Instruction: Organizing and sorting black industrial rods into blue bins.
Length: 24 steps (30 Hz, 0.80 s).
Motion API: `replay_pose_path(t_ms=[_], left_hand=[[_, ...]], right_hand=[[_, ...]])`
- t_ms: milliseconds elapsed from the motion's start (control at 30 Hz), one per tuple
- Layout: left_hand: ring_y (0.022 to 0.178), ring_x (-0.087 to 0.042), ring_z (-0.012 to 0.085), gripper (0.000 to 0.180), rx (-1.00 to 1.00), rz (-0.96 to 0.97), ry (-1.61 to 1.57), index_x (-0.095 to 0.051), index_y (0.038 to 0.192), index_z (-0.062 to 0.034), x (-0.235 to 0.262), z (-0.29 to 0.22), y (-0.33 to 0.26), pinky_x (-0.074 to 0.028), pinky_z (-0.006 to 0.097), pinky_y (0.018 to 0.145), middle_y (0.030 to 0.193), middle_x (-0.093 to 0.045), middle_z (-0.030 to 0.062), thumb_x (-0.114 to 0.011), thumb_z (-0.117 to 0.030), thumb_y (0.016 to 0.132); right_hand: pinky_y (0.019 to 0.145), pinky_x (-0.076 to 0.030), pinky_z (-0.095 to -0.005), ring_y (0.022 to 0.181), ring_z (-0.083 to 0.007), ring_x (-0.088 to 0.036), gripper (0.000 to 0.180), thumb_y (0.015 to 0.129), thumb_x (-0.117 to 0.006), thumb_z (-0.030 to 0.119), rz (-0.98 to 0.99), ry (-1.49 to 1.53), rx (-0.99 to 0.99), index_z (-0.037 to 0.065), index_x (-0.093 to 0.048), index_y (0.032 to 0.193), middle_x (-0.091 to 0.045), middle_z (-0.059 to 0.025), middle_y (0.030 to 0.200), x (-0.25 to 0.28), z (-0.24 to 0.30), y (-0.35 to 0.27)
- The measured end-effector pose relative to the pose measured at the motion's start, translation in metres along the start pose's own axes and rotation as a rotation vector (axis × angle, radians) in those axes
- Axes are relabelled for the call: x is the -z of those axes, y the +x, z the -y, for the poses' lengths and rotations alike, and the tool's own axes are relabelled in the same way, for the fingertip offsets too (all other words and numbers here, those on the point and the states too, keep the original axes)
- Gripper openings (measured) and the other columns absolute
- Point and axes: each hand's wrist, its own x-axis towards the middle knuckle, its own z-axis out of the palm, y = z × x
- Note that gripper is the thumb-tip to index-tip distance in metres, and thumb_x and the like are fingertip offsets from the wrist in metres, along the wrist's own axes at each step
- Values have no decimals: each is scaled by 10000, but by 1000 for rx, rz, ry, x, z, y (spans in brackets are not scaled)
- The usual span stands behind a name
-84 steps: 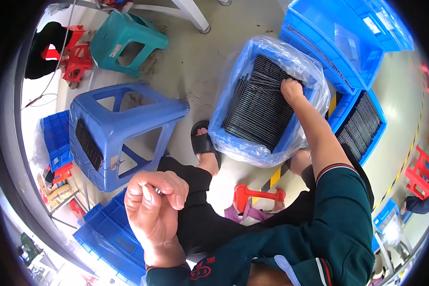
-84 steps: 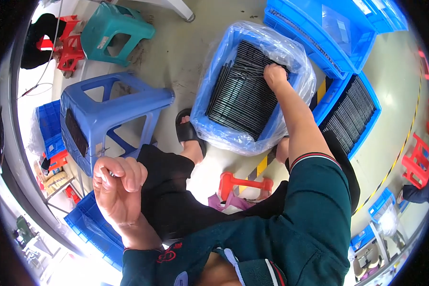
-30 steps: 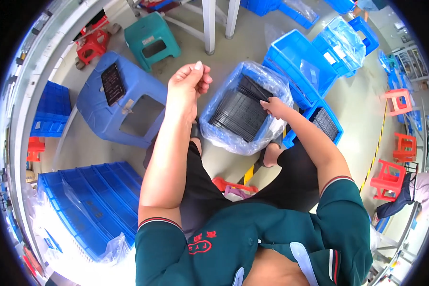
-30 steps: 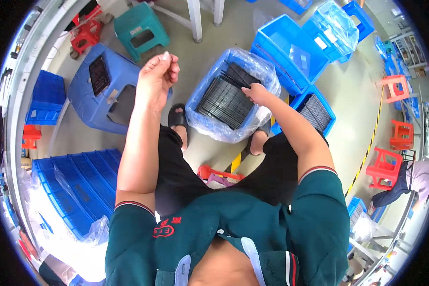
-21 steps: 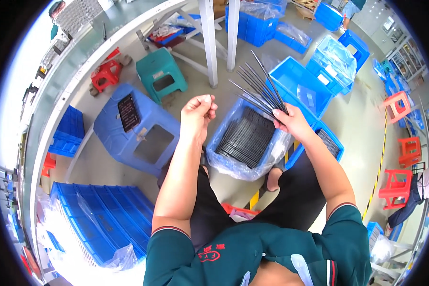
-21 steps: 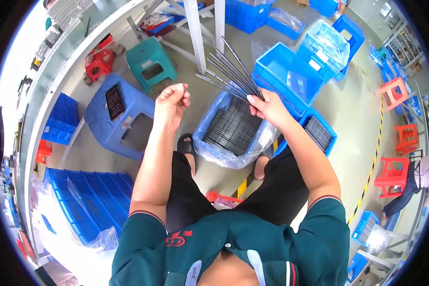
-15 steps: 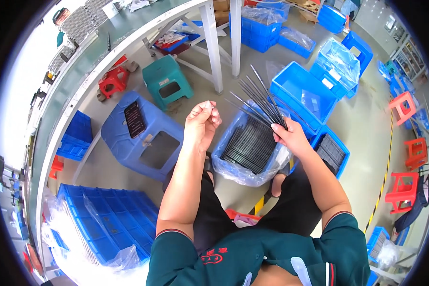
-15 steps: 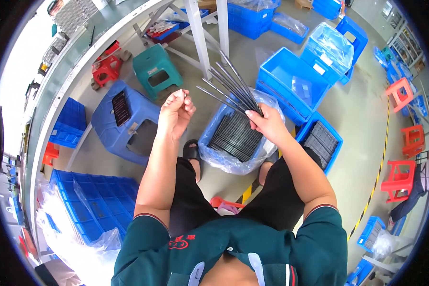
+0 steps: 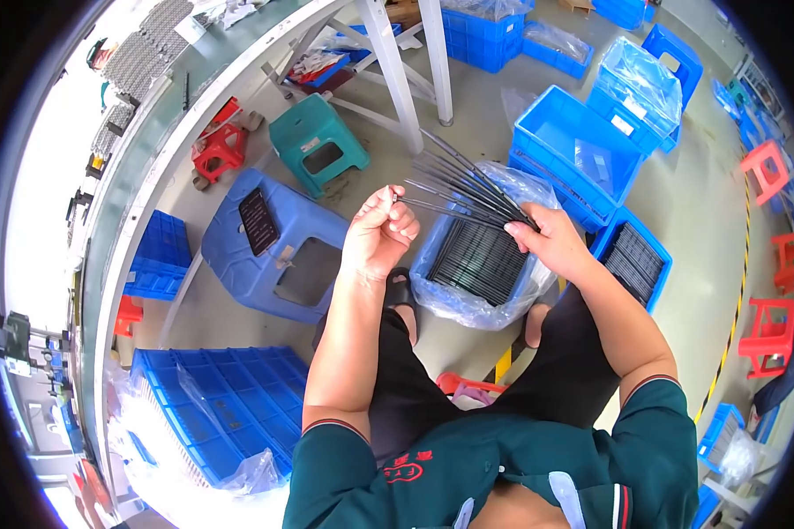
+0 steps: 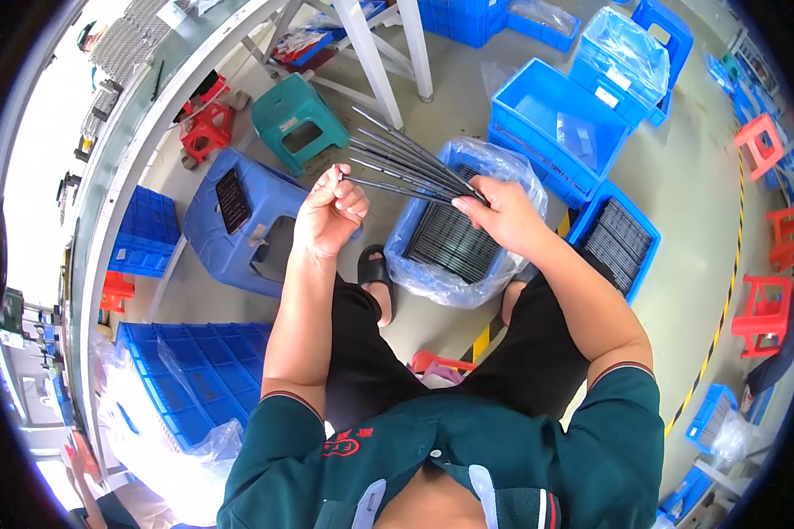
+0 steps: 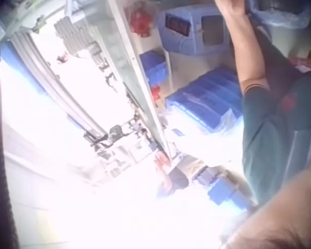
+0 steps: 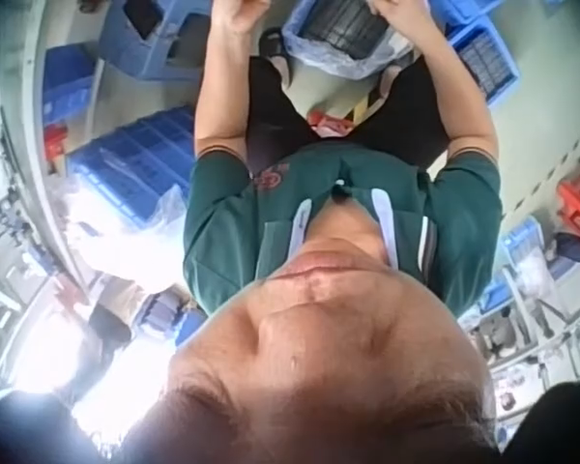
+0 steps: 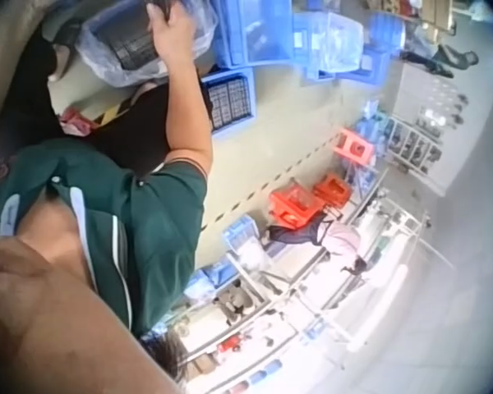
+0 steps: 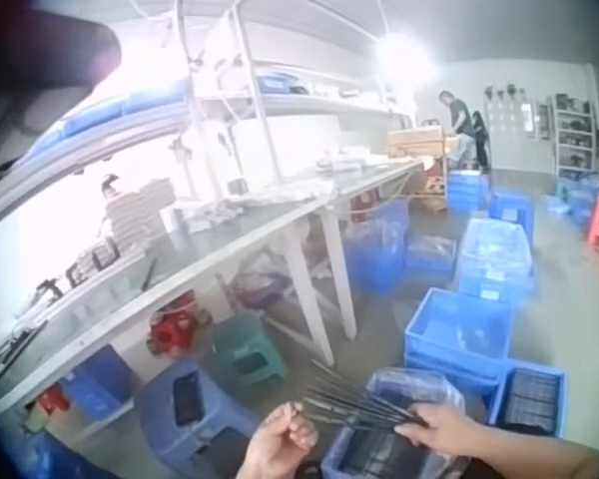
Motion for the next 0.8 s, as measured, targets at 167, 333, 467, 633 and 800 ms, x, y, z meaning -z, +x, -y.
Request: replay_pose_path(t_ms=[167,333,467,633,800], left_hand=[[537,-346,107,198,119,86,-3,-566,924,-16,4,-2,-1,-311,254,526,599,-419,-5,-553,-213,901],[568,-440,98,210,-100,-232,521,-614,944,4,-12,4,-3,-378,228,553,667,-547,19,-574,-196,892],[677,-542,96,145,-301,-202,753,-641,931,12,-13,1,-5,-428,218,623,822,-636,56,-596,-110,868],[683,-588,115,119,-204,-137,833,-638,925,16,-17,-7,-11,-448,230,609,824,-644,74,-611,-69,846],[698,-603,114,126,-150,-89,921,-627,928,22,-19,-11,-16,-465,225,614,780,-646,68,-625,-61,834]], right_hand=[[519,-440,-289,529,-136,-563,239,866,-604,247,-29,-44,77,17,-552,828,-575,-69,583,-1,-3,-1],[511,-434,-302,520,-145,-555,244,864,-606,260,-67,-79,83,21,-563,843,-568,-73,574,-3,-10,-1],[515,-403,-263,533,-90,-509,215,870,-593,195,-32,-38,15,16,-525,772,-544,-27,574,-2,1,-1],[521,-400,-263,535,-89,-494,233,872,-589,197,0,-14,31,27,-502,738,-534,-23,568,-3,-5,1],[521,-395,-263,543,-83,-489,240,873,-586,197,33,30,8,30,-496,724,-530,-16,576,2,-4,-1]])
